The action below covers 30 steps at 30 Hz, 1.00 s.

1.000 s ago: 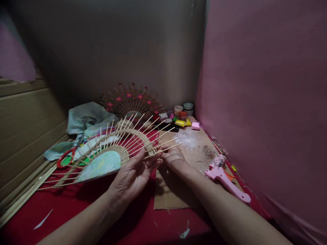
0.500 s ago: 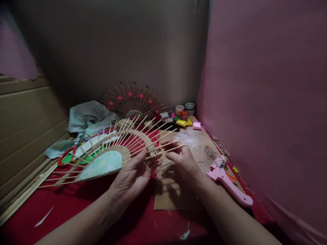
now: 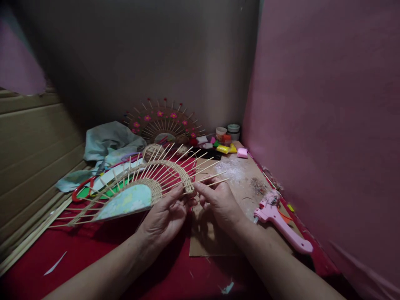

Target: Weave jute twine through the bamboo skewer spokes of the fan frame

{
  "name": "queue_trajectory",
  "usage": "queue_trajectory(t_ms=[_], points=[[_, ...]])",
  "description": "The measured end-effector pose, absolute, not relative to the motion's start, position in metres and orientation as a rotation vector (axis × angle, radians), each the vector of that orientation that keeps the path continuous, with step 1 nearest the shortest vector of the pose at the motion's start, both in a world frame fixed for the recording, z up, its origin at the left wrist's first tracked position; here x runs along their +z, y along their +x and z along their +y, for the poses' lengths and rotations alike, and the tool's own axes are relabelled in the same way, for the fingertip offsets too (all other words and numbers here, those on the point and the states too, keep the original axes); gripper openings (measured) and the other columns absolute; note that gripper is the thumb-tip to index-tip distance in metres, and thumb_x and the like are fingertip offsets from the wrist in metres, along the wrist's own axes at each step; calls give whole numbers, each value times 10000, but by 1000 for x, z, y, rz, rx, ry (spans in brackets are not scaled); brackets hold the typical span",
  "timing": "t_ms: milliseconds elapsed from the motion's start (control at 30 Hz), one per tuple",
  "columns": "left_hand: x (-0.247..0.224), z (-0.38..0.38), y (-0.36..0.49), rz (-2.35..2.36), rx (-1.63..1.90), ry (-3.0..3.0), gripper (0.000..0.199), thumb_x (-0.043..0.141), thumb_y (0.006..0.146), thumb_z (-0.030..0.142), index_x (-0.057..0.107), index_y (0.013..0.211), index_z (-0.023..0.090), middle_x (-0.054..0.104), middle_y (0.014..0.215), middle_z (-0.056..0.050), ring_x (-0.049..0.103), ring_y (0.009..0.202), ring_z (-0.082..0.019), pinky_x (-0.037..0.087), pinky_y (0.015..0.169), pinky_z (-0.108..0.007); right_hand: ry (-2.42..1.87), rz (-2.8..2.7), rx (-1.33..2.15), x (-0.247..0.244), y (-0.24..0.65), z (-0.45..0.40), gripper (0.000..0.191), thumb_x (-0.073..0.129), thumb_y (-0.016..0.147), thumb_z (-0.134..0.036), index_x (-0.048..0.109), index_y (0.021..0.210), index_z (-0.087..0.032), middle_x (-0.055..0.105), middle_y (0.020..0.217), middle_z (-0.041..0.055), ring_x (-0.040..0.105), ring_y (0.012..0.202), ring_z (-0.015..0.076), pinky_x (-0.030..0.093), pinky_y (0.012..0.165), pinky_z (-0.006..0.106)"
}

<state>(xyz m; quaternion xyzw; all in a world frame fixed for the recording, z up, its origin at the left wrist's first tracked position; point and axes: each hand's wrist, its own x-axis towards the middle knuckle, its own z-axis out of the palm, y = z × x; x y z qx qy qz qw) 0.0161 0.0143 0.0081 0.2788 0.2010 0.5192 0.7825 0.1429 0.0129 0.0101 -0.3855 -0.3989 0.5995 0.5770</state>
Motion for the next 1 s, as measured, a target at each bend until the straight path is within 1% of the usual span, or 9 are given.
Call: queue_trajectory(t_ms=[100, 233, 367, 500, 633, 733, 800, 867, 1000], points=[[7, 15, 17, 417, 1091, 642, 198, 529, 842, 193, 690, 915, 104, 694, 856, -97, 625, 842, -194, 472, 794, -310, -892, -926, 1464, 9, 140, 12, 210, 687, 691, -319, 569, 715, -147, 528, 618, -8, 411, 463, 57, 308, 408, 184], [5, 14, 17, 411, 1074, 679, 225, 494, 861, 203, 695, 895, 106, 691, 842, -106, 625, 827, -200, 476, 768, -314, -827, -908, 1510, 5, 140, 12, 172, 649, 718, -291, 591, 704, -130, 521, 602, 3, 414, 444, 65, 304, 366, 184], [2, 14, 17, 390, 1045, 702, 256, 476, 873, 227, 685, 946, 98, 684, 853, -122, 621, 811, -205, 480, 733, -318, -805, -868, 1522, 3, 140, 12, 160, 659, 714, -276, 600, 697, -128, 529, 601, 4, 438, 450, 70, 327, 364, 181], [2, 14, 17, 403, 1048, 751, 258, 481, 874, 231, 684, 947, 89, 679, 865, -125, 618, 790, -194, 476, 715, -302, -784, -848, 1522, 1, 139, 12, 137, 690, 682, -250, 602, 672, -146, 544, 604, 2, 462, 461, 80, 350, 368, 186], [0, 14, 17, 411, 1046, 758, 245, 513, 859, 241, 683, 938, 83, 677, 866, -124, 614, 772, -188, 471, 696, -297, -750, -898, 1527, -1, 140, 13, 119, 667, 704, -247, 627, 673, -139, 525, 544, -2, 464, 461, 87, 368, 394, 200], [-2, 15, 18, 427, 1055, 713, 216, 557, 829, 234, 682, 926, 87, 678, 866, -114, 612, 748, -183, 466, 677, -294, -783, -864, 1546, 1, 143, 12, 101, 679, 667, -215, 619, 701, -141, 571, 609, 8, 490, 481, 95, 377, 410, 214], [-2, 15, 19, 440, 1068, 677, 197, 576, 811, 218, 680, 917, 89, 678, 853, -107, 610, 729, -178, 461, 660, -288, -825, -849, 1571, 3, 146, 11, 139, 676, 610, -139, 615, 735, -145, 593, 638, 12, 517, 502, 105, 388, 433, 222], [-1, 15, 20, 463, 1096, 643, 175, 590, 794, 196, 679, 902, 92, 677, 822, -95, 604, 709, -165, 452, 642, -274, -878, -861, 1571, 4, 147, 12, 202, 639, 572, -76, 611, 760, -146, 591, 608, 9, 532, 506, 113, 390, 453, 225], [-2, 14, 20, 513, 1124, 603, 118, 599, 772, 166, 674, 845, 112, 657, 757, -60, 586, 681, -134, 430, 610, -239, -968, -921, 1465, 0, 148, 19, 260, 624, 595, -70, 606, 839, -160, 603, 607, 3, 518, 482, 92, 368, 448, 208]])
